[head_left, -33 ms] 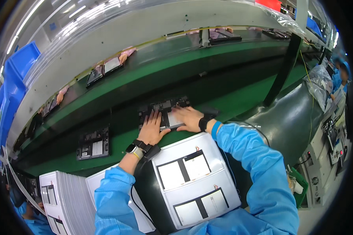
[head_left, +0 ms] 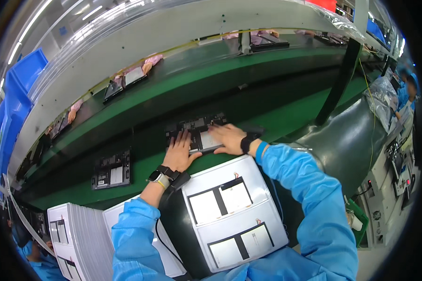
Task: Applying adhesive strips and assembling battery or screen components into tablet housings on a factory production line.
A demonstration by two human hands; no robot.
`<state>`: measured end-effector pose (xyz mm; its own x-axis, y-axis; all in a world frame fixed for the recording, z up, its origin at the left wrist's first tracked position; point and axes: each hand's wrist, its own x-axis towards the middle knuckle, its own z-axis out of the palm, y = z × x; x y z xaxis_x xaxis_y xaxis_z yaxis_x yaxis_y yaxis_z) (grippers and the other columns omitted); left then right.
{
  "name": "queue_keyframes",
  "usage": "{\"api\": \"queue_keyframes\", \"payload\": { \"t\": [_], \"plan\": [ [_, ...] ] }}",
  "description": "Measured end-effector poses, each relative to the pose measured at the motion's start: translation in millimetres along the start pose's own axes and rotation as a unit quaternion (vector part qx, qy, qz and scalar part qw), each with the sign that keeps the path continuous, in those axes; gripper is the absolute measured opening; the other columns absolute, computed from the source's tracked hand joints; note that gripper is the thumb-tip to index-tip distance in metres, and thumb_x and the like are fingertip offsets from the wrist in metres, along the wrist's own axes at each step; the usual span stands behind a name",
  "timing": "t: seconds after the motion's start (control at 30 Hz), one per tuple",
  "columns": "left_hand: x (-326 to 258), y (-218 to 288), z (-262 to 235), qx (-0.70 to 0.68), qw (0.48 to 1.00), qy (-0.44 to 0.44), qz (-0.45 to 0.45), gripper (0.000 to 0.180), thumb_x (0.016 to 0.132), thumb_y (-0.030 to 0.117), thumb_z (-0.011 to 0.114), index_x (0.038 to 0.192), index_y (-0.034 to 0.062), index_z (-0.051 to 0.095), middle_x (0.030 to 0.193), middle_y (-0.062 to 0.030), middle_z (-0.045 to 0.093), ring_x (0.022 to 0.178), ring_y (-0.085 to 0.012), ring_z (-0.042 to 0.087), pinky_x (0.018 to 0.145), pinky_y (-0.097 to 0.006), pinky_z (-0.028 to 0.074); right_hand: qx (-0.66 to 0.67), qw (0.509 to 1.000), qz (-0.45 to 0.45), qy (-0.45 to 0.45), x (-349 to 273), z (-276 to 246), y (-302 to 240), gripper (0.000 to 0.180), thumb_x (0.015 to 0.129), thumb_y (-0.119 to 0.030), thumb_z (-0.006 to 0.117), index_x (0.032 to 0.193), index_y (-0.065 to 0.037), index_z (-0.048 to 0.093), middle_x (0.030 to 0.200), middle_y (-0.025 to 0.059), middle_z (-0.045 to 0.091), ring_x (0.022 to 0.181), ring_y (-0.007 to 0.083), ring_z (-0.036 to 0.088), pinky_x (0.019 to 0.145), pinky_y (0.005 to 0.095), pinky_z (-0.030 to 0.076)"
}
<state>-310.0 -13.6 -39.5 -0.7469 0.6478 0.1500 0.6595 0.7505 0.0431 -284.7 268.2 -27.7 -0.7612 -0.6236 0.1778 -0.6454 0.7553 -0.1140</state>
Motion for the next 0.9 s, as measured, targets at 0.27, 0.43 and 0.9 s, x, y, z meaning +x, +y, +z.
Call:
{"api": "queue_keyframes", "payload": {
  "t": [0.27,0.43,0.9],
  "plan": [
    [-15,-20,19,0.054,0.997,0.059,-0.016,0.100,0.092,0.070,0.054,0.154,-0.0055,0.032,0.162,-0.0233,0.033,0.151,-0.0382,0.030,0.122,-0.055,0.027,0.024,0.997,0.069,-0.024,-12,-18,0,0.074,0.094,-0.039,0.070,0.151,0.001,0.042,0.160,0.0218,0.039,0.150,0.0354,0.035,0.121,0.0464,0.030],
    [-14,-41,22,0.047,0.998,0.023,-0.039,0.115,0.079,0.079,0.062,0.154,-0.0045,0.034,0.162,-0.0232,0.034,0.150,-0.0375,0.034,0.122,-0.050,0.031,0.140,0.952,0.056,0.268,-42,-69,8,0.033,0.095,-0.025,0.066,0.118,-0.003,0.070,0.118,0.0211,0.071,0.109,0.0420,0.067,0.097,0.0462,0.054],
    [-14,28,-70,0.017,0.992,0.122,-0.011,0.049,0.088,0.025,0.072,0.131,0.0023,0.063,0.140,-0.0201,0.060,0.129,-0.0393,0.056,0.110,-0.047,0.044,-0.006,0.788,0.425,0.445,-294,-17,-37,0.068,0.084,-0.039,0.076,0.137,-0.002,0.054,0.134,0.0175,0.057,0.127,0.0359,0.050,0.107,0.0471,0.038]
  ]
}}
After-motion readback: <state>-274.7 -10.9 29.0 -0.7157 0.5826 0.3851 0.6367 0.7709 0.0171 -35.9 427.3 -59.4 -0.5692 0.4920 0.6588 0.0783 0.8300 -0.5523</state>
